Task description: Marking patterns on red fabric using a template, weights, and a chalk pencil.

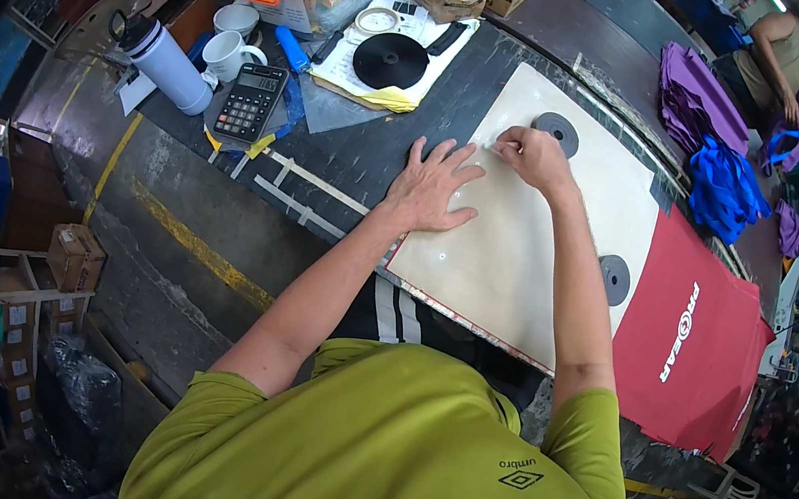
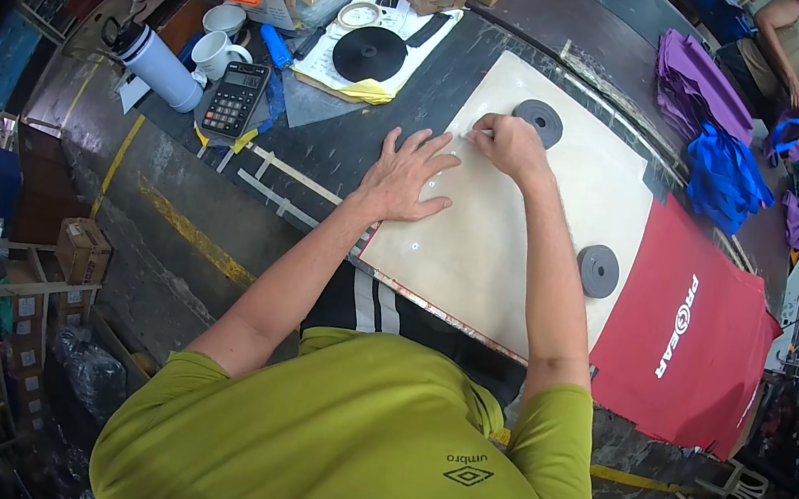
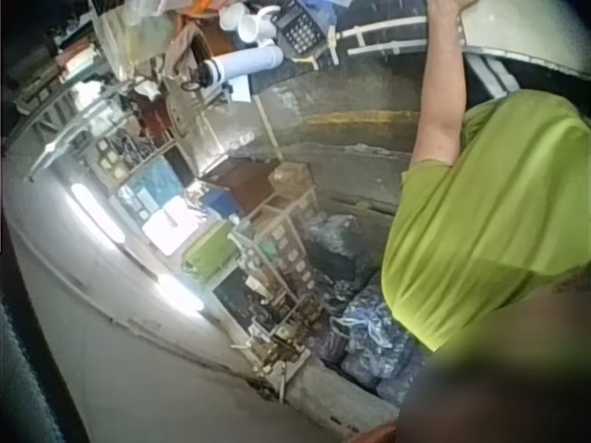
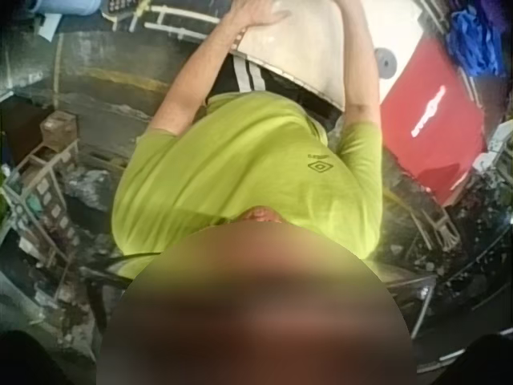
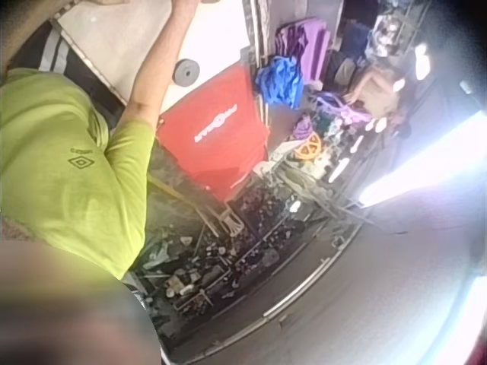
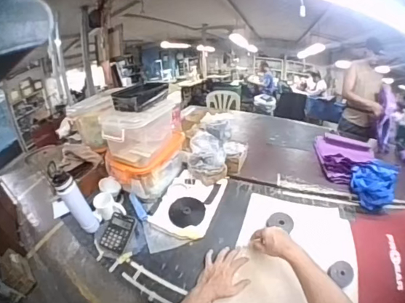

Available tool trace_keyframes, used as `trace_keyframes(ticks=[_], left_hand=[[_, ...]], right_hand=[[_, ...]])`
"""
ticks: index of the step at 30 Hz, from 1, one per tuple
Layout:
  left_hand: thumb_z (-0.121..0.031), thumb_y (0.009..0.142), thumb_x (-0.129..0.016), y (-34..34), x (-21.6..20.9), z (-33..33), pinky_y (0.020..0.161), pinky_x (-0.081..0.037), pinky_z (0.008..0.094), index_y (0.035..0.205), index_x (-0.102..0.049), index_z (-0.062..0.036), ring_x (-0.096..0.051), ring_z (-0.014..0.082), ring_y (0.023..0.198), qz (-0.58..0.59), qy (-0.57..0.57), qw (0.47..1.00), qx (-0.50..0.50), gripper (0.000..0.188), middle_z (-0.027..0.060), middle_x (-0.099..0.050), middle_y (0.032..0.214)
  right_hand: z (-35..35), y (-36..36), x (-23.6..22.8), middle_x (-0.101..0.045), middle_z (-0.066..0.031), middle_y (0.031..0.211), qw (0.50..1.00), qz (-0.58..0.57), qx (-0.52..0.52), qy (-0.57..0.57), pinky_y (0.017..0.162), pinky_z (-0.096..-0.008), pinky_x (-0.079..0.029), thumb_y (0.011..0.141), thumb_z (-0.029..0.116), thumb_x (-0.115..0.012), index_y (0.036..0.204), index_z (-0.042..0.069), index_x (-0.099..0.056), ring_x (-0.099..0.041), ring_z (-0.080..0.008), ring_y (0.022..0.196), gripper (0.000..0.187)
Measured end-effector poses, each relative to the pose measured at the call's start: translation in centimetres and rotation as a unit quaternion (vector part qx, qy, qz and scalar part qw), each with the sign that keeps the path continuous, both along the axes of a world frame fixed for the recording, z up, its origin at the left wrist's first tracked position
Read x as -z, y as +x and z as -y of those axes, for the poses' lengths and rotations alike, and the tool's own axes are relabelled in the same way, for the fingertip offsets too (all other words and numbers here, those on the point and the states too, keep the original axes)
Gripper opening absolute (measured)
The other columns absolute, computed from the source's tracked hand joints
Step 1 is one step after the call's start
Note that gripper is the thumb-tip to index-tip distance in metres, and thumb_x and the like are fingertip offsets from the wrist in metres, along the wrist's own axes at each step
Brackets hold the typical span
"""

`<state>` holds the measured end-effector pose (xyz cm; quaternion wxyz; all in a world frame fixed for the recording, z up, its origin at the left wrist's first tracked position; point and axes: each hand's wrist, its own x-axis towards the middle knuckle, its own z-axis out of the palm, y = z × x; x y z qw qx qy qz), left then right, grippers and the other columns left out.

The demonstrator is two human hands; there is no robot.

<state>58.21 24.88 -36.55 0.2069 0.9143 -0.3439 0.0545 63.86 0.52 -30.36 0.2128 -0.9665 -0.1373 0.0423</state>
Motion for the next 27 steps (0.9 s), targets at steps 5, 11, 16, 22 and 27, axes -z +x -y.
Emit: trace_keyframes(ticks=[5,11,16,22,27], left_hand=[[-0.056,0.089,-0.075,0.1,-0.2,0.2,0.126,-0.021,0.0711,0.16,-0.055,-0.025,-0.035,0.0387,0.157,0.0,0.029,1.0,-0.003,0.08,0.0139,-0.041,0.17],[-0.056,0.089,-0.075,0.1,-0.4,0.1,0.126,-0.022,0.071,0.16,-0.055,-0.0249,-0.035,0.0389,0.157,-0.008,0.024,1.0,-0.004,0.08,0.0138,-0.04,0.171],[-0.056,0.088,-0.075,0.2,-0.4,0.2,0.126,-0.022,0.0707,0.159,-0.056,-0.0246,-0.035,0.039,0.157,-0.022,0.02,1.0,0.005,0.08,0.0137,-0.041,0.17],[-0.057,0.088,-0.076,0.2,-0.4,0.2,0.126,-0.022,0.0704,0.158,-0.057,-0.0247,-0.036,0.0388,0.157,-0.022,0.017,1.0,0.004,0.079,0.0138,-0.042,0.17],[-0.057,0.088,-0.075,0.2,-0.5,0.1,0.126,-0.021,0.07,0.158,-0.057,-0.0248,-0.035,0.0384,0.157,-0.011,0.019,1.0,-0.003,0.079,0.0142,-0.041,0.17]], right_hand=[[0.5,0.1,0.3,-0.081,-0.0176,0.103,0.995,0.083,0.038,0.034,0.086,-0.0474,-0.06,0.09,0.018,-0.077,0.11,0.01,-0.084,-0.078,-0.0364,0.097,0.022],[0.4,0.8,0.8,-0.081,-0.0177,0.103,0.991,0.13,-0.032,0.008,0.087,-0.047,-0.06,0.09,0.016,-0.078,0.108,0.01,-0.083,-0.077,-0.0371,0.097,0.02],[0.4,1.9,0.7,-0.081,-0.0174,0.097,0.999,0.011,-0.021,-0.045,0.082,-0.0479,-0.06,0.095,0.018,-0.077,0.112,0.008,-0.081,-0.077,-0.0377,0.091,0.02],[0.2,2.9,-0.1,-0.081,-0.0183,0.099,0.997,-0.002,-0.009,-0.078,0.082,-0.0472,-0.06,0.096,0.02,-0.077,0.111,0.007,-0.081,-0.078,-0.0371,0.09,0.02],[-0.4,2.6,0.6,-0.082,-0.0144,0.103,0.992,0.101,-0.067,0.026,0.084,-0.0452,-0.061,0.093,0.019,-0.079,0.108,0.008,-0.082,-0.079,-0.0341,0.092,0.019]])
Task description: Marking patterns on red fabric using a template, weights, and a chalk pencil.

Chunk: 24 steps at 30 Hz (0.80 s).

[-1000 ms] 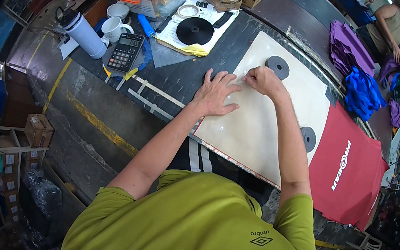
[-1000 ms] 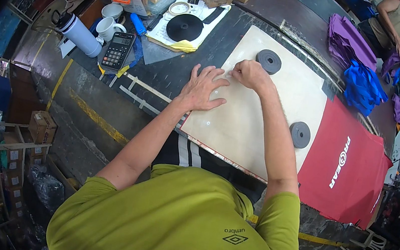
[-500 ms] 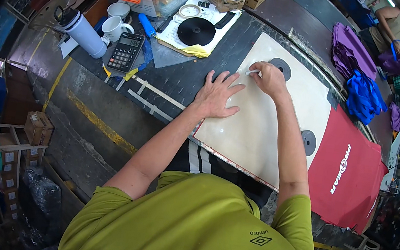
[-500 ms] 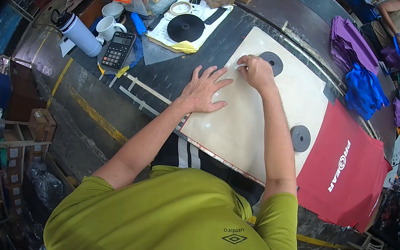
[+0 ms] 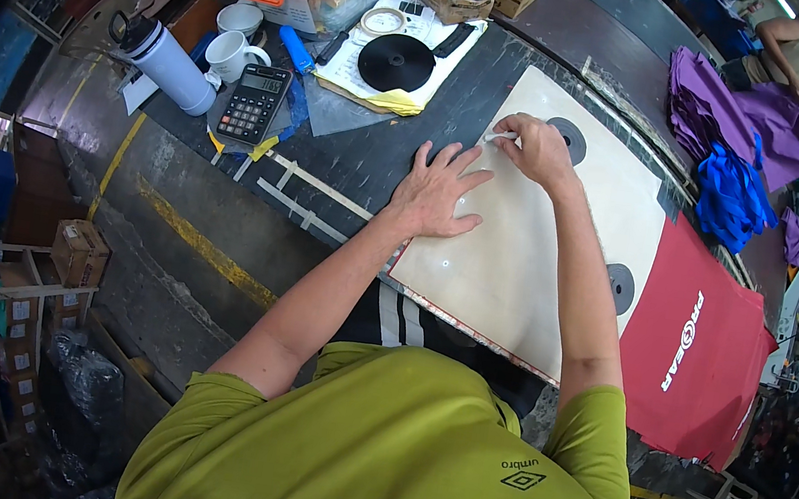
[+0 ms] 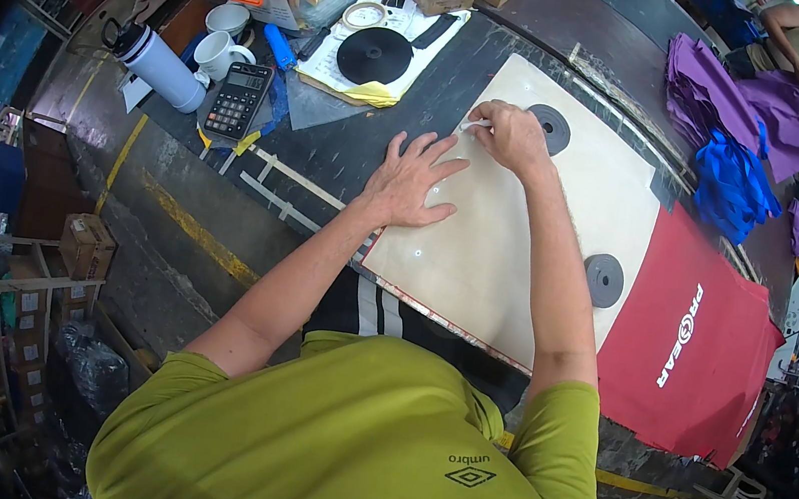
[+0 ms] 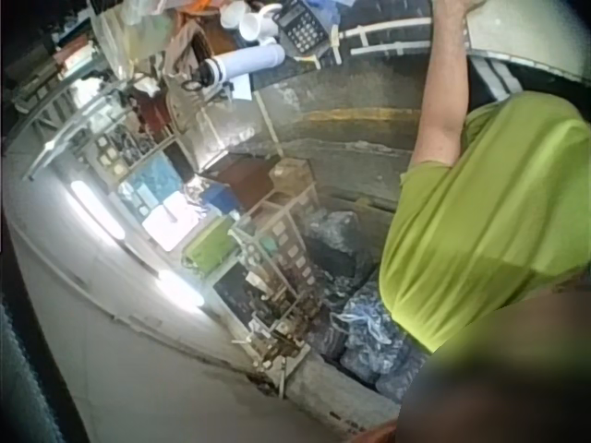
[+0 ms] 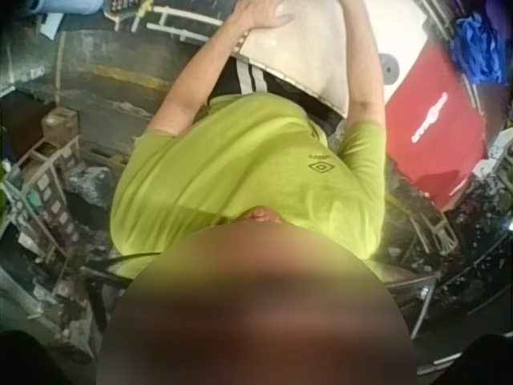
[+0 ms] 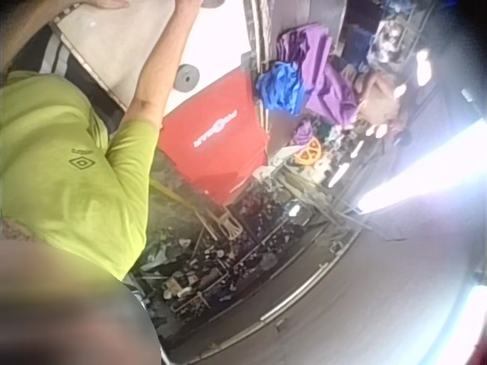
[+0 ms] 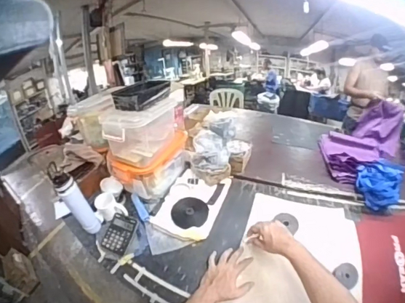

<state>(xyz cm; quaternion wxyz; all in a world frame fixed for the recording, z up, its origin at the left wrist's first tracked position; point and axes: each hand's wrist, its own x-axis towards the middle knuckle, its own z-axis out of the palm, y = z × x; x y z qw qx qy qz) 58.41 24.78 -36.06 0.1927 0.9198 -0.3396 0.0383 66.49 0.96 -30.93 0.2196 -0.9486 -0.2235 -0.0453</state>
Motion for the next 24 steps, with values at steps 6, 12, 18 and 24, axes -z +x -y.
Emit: trace_keyframes(ticks=[6,12,18,24], left_hand=[[-0.057,0.088,-0.075,0.1,0.1,0.1,0.127,-0.021,0.0699,0.158,-0.057,-0.0252,-0.035,0.0383,0.157,-0.003,0.003,1.0,0.0,0.08,0.0144,-0.041,0.171],[-0.057,0.089,-0.075,0.0,-0.1,0.1,0.127,-0.021,0.0699,0.158,-0.057,-0.0253,-0.034,0.0388,0.157,-0.001,0.004,1.0,0.0,0.079,0.0148,-0.041,0.17],[-0.064,0.09,-0.072,0.4,-0.8,1.1,0.126,-0.02,0.073,0.152,-0.063,-0.0221,-0.035,0.039,0.157,-0.008,0.008,1.0,-0.016,0.075,0.0165,-0.044,0.168],[-0.07,0.092,-0.069,4.1,-0.4,4.9,0.125,-0.019,0.0762,0.145,-0.068,-0.0194,-0.031,0.0391,0.16,0.011,0.018,0.999,-0.038,0.073,0.0177,-0.047,0.165]], right_hand=[[-0.6,0.7,-0.2,-0.082,-0.013,0.099,0.999,0.008,-0.028,-0.038,0.084,-0.0456,-0.061,0.091,0.021,-0.08,0.104,0.009,-0.082,-0.079,-0.0342,0.091,0.017],[-1.2,2.5,-0.5,-0.08,-0.0171,0.091,0.99,-0.08,0.024,-0.115,0.084,-0.0456,-0.061,0.095,0.025,-0.078,0.102,0.008,-0.084,-0.078,-0.0367,0.091,0.019],[1.8,2.0,0.1,-0.081,-0.0161,0.097,0.998,0.002,0.06,-0.032,0.083,-0.0462,-0.061,0.096,0.021,-0.075,0.108,0.01,-0.083,-0.078,-0.0366,0.091,0.019],[2.7,1.4,0.0,-0.082,-0.0095,0.102,0.991,0.041,0.085,-0.091,0.085,-0.045,-0.056,0.094,0.015,-0.073,0.109,0.014,-0.083,-0.078,-0.0311,0.095,0.019]])
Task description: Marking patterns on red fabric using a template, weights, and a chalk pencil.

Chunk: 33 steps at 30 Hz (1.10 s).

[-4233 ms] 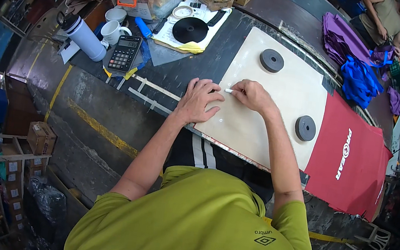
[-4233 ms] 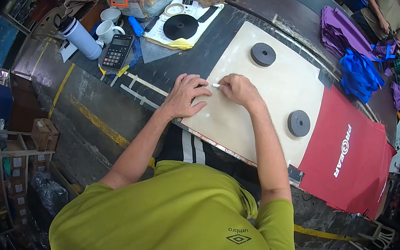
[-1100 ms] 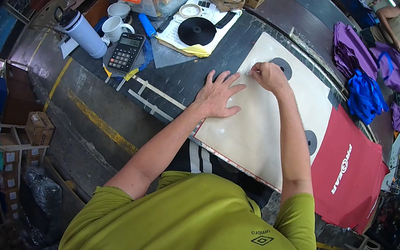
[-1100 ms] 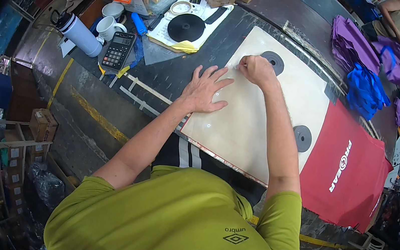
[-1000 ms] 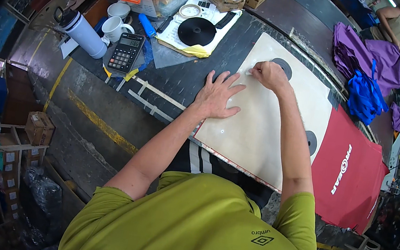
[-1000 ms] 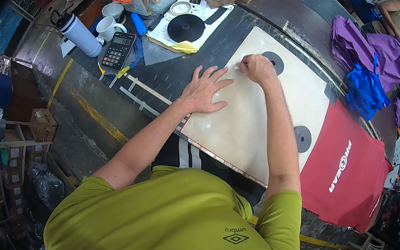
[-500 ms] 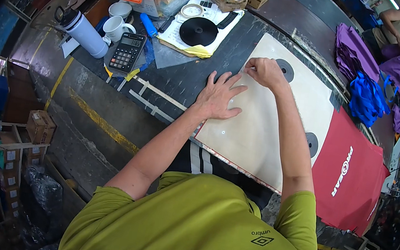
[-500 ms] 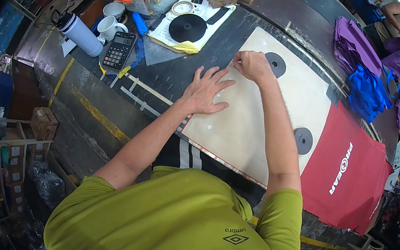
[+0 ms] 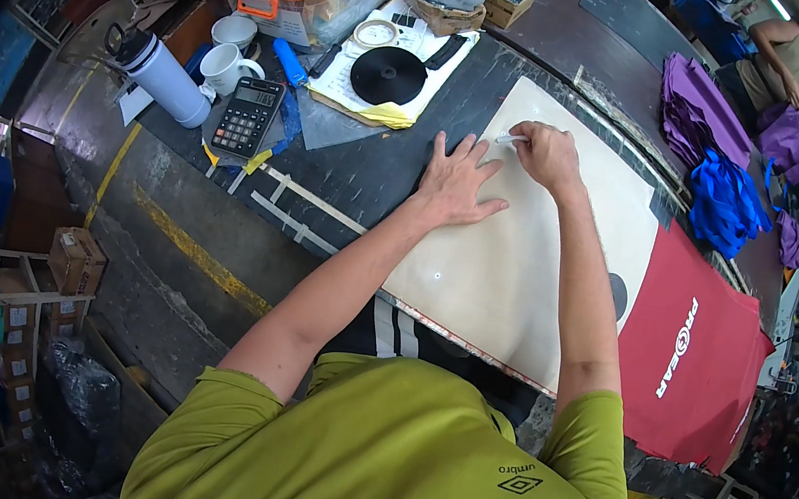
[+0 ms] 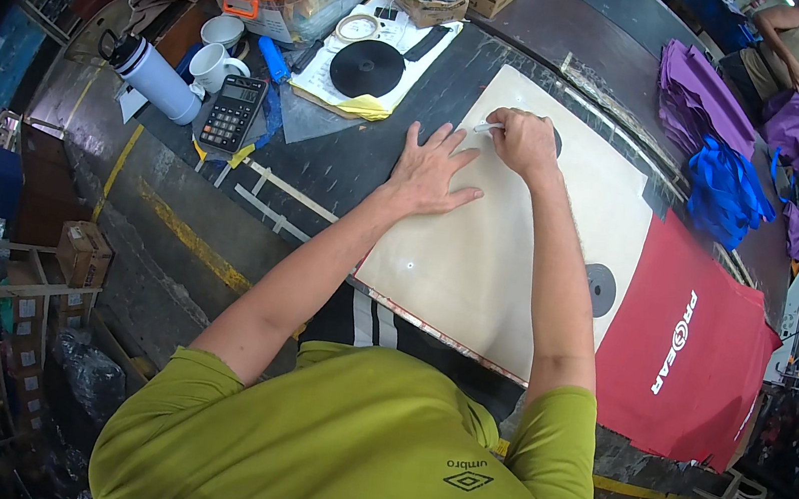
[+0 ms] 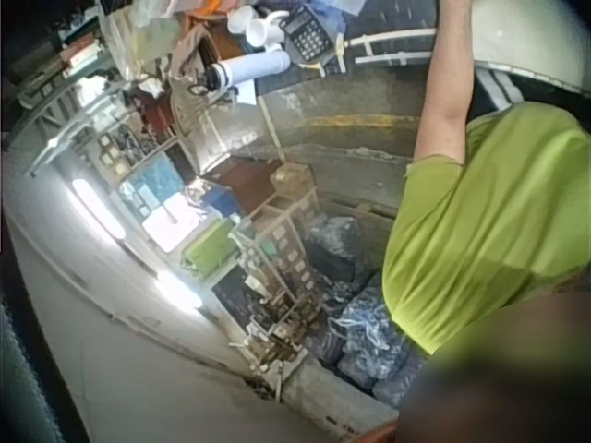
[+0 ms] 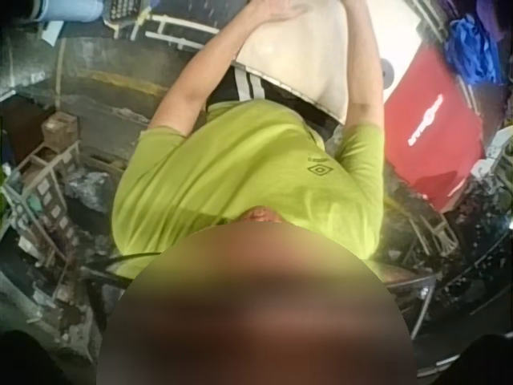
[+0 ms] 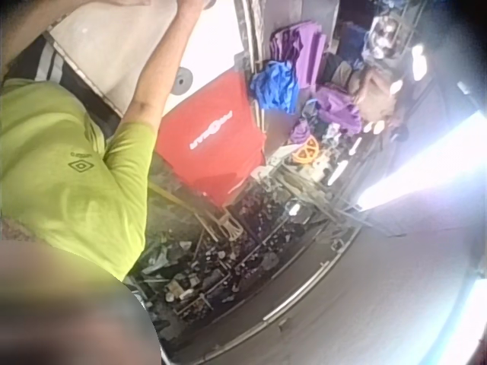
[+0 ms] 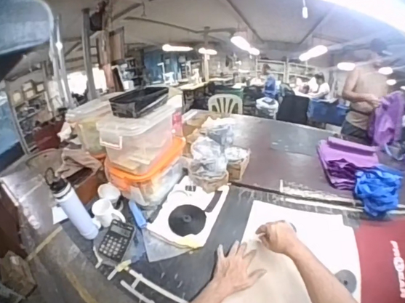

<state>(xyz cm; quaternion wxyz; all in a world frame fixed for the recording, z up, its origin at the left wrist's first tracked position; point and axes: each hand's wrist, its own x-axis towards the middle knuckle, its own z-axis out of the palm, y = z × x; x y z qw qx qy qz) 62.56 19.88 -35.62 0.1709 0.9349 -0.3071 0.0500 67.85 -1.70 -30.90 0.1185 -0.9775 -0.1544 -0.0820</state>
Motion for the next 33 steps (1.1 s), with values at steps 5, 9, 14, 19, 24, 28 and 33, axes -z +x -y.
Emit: trace_keyframes(ticks=[5,9,14,19,24,28,33], left_hand=[[-0.07,0.093,-0.068,0.8,1.0,0.7,0.125,-0.018,0.0762,0.149,-0.065,-0.0205,-0.028,0.039,0.161,-0.008,0.006,1.0,-0.014,0.074,0.016,-0.043,0.165],[-0.071,0.094,-0.067,0.6,1.2,0.6,0.126,-0.018,0.0755,0.154,-0.059,-0.0215,-0.026,0.0388,0.162,-0.017,0.003,1.0,-0.018,0.078,0.0145,-0.037,0.168],[-0.071,0.094,-0.067,0.6,0.9,0.7,0.127,-0.019,0.0747,0.156,-0.056,-0.0213,-0.025,0.0388,0.162,-0.022,0.017,0.999,-0.022,0.08,0.0144,-0.036,0.169],[-0.07,0.093,-0.068,0.6,0.7,0.6,0.126,-0.02,0.075,0.154,-0.057,-0.0207,-0.026,0.039,0.161,-0.046,0.009,0.999,-0.012,0.079,0.0144,-0.036,0.169],[-0.069,0.092,-0.07,0.6,0.7,0.6,0.126,-0.021,0.075,0.153,-0.058,-0.0205,-0.027,0.0397,0.161,-0.025,-0.003,1.0,-0.017,0.079,0.0148,-0.038,0.168],[-0.07,0.092,-0.069,0.6,0.8,0.6,0.126,-0.02,0.074,0.155,-0.058,-0.0234,-0.028,0.0382,0.161,-0.038,-0.004,0.999,-0.013,0.079,0.0148,-0.039,0.169],[-0.07,0.092,-0.069,0.7,0.9,0.6,0.126,-0.02,0.074,0.156,-0.057,-0.0234,-0.028,0.0382,0.161,-0.019,-0.001,1.0,-0.021,0.08,0.0149,-0.039,0.169]], right_hand=[[-0.1,0.0,0.0,-0.083,-0.0059,0.104,1.0,0.008,0.0,-0.027,0.091,-0.0475,-0.052,0.093,0.017,-0.073,0.109,0.019,-0.083,-0.077,-0.0265,0.103,0.019],[0.3,0.3,-0.5,-0.083,-0.0044,0.101,0.999,-0.004,-0.044,-0.026,0.09,-0.0463,-0.051,0.093,0.016,-0.074,0.109,0.019,-0.083,-0.076,-0.0257,0.101,0.019],[0.4,1.6,-1.2,-0.082,-0.0054,0.093,0.995,-0.056,-0.067,-0.053,0.09,-0.0476,-0.049,0.095,0.022,-0.075,0.108,0.018,-0.083,-0.076,-0.0266,0.094,0.015],[0.8,3.0,-1.1,-0.08,-0.0083,0.085,0.987,-0.114,-0.022,-0.115,0.094,-0.0468,-0.045,0.101,0.03,-0.072,0.107,0.018,-0.084,-0.076,-0.0281,0.086,0.018],[1.4,2.7,-0.4,-0.082,-0.0041,0.095,0.998,0.0,-0.036,-0.058,0.094,-0.0465,-0.042,0.099,0.027,-0.073,0.107,0.019,-0.085,-0.075,-0.025,0.092,0.016],[1.4,2.6,-0.4,-0.082,0.0002,0.105,0.995,-0.002,-0.028,-0.094,0.093,-0.0457,-0.042,0.097,0.023,-0.074,0.106,0.021,-0.084,-0.074,-0.0211,0.1,0.014],[1.5,2.9,-0.4,-0.081,-0.0006,0.104,0.995,0.014,-0.05,-0.087,0.094,-0.0451,-0.042,0.098,0.023,-0.074,0.107,0.021,-0.083,-0.074,-0.0216,0.101,0.013]])
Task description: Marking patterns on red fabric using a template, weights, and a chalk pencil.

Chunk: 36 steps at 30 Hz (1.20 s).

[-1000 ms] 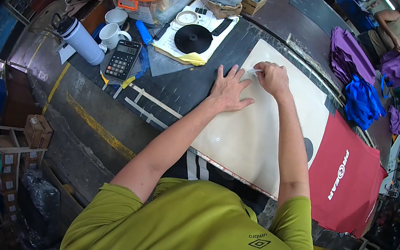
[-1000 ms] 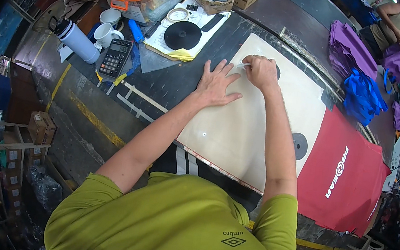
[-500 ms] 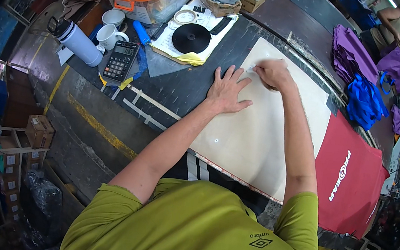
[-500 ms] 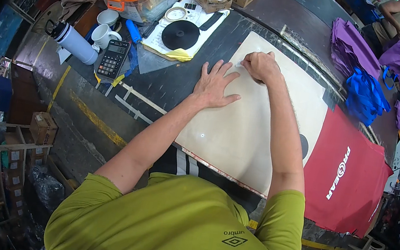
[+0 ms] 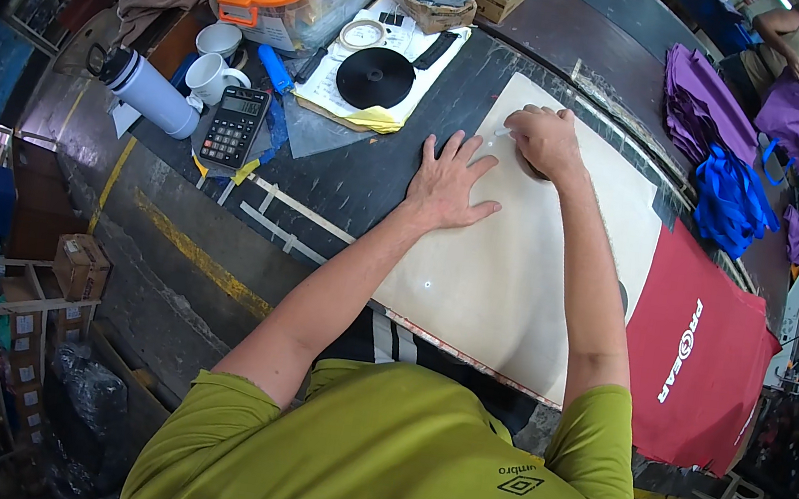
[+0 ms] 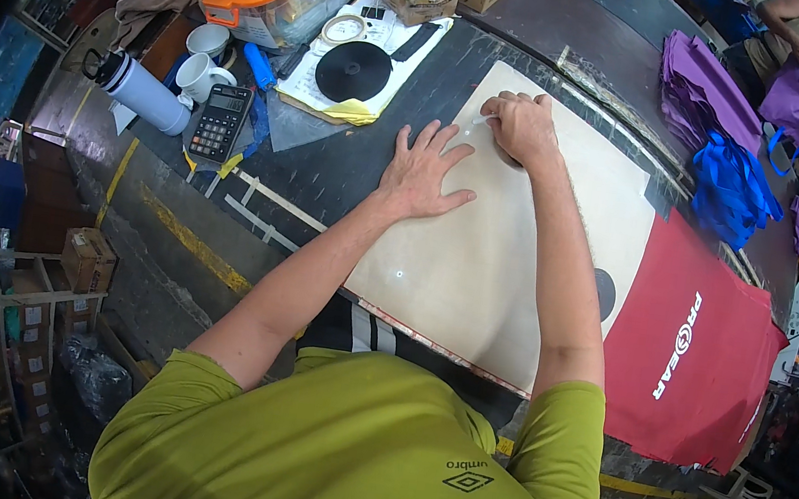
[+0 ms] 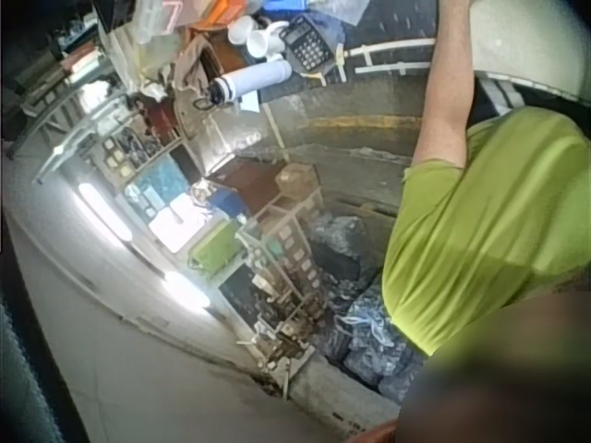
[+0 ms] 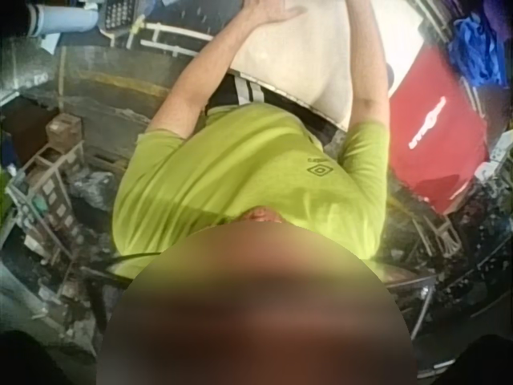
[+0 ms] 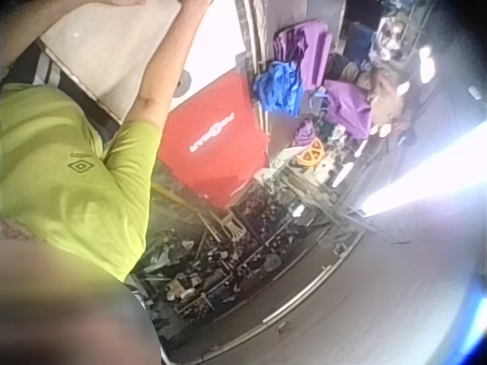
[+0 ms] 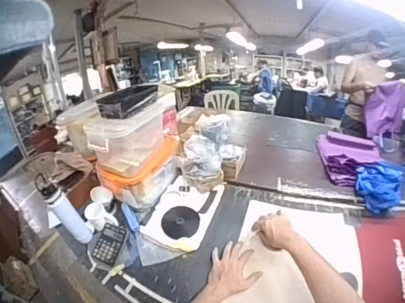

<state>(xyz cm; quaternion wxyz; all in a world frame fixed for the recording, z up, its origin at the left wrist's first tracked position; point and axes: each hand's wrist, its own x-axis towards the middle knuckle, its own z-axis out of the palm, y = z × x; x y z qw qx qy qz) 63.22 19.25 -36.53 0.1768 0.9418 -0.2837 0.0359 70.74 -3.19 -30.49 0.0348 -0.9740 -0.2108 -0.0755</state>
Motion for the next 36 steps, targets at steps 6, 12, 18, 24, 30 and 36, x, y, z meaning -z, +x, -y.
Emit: trace_keyframes(ticks=[6,12,18,24,30,36], left_hand=[[-0.07,0.092,-0.069,0.0,0.2,0.1,0.126,-0.02,0.0745,0.156,-0.056,-0.0226,-0.028,0.0398,0.161,0.003,0.0,1.0,0.003,0.081,0.0153,-0.038,0.169],[-0.069,0.093,-0.068,0.4,0.2,0.2,0.125,-0.018,0.076,0.155,-0.059,-0.0211,-0.026,0.042,0.16,-0.004,-0.01,1.0,0.01,0.079,0.0164,-0.037,0.169],[-0.056,0.102,-0.061,3.9,-0.3,2.7,0.125,-0.018,0.0769,0.152,-0.064,-0.0224,-0.028,0.0414,0.161,0.015,0.001,1.0,0.018,0.06,0.0162,-0.045,0.166],[-0.038,0.107,-0.055,9.6,-1.0,6.2,0.125,-0.02,0.0774,0.148,-0.069,-0.0235,-0.033,0.0366,0.161,0.012,0.037,0.999,0.014,0.045,0.0137,-0.053,0.162],[-0.024,0.103,-0.055,12.9,-1.3,8.0,0.125,-0.022,0.0768,0.145,-0.069,-0.0203,-0.045,0.0284,0.156,-0.003,0.04,0.999,0.012,0.043,0.0109,-0.058,0.158],[-0.011,0.094,-0.059,13.1,-0.3,8.2,0.124,-0.025,0.0756,0.126,-0.068,-0.0125,-0.052,0.0225,0.149,-0.016,-0.045,0.999,-0.015,0.033,0.0062,-0.064,0.149]], right_hand=[[0.2,1.5,0.3,-0.081,-0.0057,0.105,0.997,-0.08,0.006,-0.014,0.093,-0.0471,-0.044,0.101,0.024,-0.07,0.108,0.019,-0.083,-0.076,-0.0264,0.099,0.016],[2.0,3.2,0.6,-0.081,-0.0088,0.103,0.997,-0.068,0.036,0.027,0.089,-0.0485,-0.045,0.104,0.027,-0.069,0.108,0.015,-0.083,-0.075,-0.0307,0.093,0.019],[5.0,4.2,0.9,-0.082,-0.0056,0.11,0.991,0.007,0.088,0.104,0.094,-0.051,-0.045,0.1,0.021,-0.073,0.114,0.017,-0.081,-0.075,-0.0288,0.106,0.016],[6.2,5.1,1.9,-0.082,-0.0056,0.112,0.988,-0.002,0.108,0.109,0.095,-0.0507,-0.044,0.099,0.02,-0.072,0.113,0.018,-0.08,-0.075,-0.0274,0.11,0.016],[6.7,5.8,2.7,-0.082,-0.0048,0.113,0.989,-0.011,0.111,0.097,0.096,-0.0505,-0.044,0.098,0.018,-0.071,0.114,0.018,-0.08,-0.074,-0.0265,0.11,0.018],[7.4,6.4,2.0,-0.081,-0.0056,0.103,0.994,-0.036,0.038,0.093,0.093,-0.0477,-0.042,0.1,0.02,-0.071,0.115,0.018,-0.078,-0.074,-0.028,0.101,0.017]])
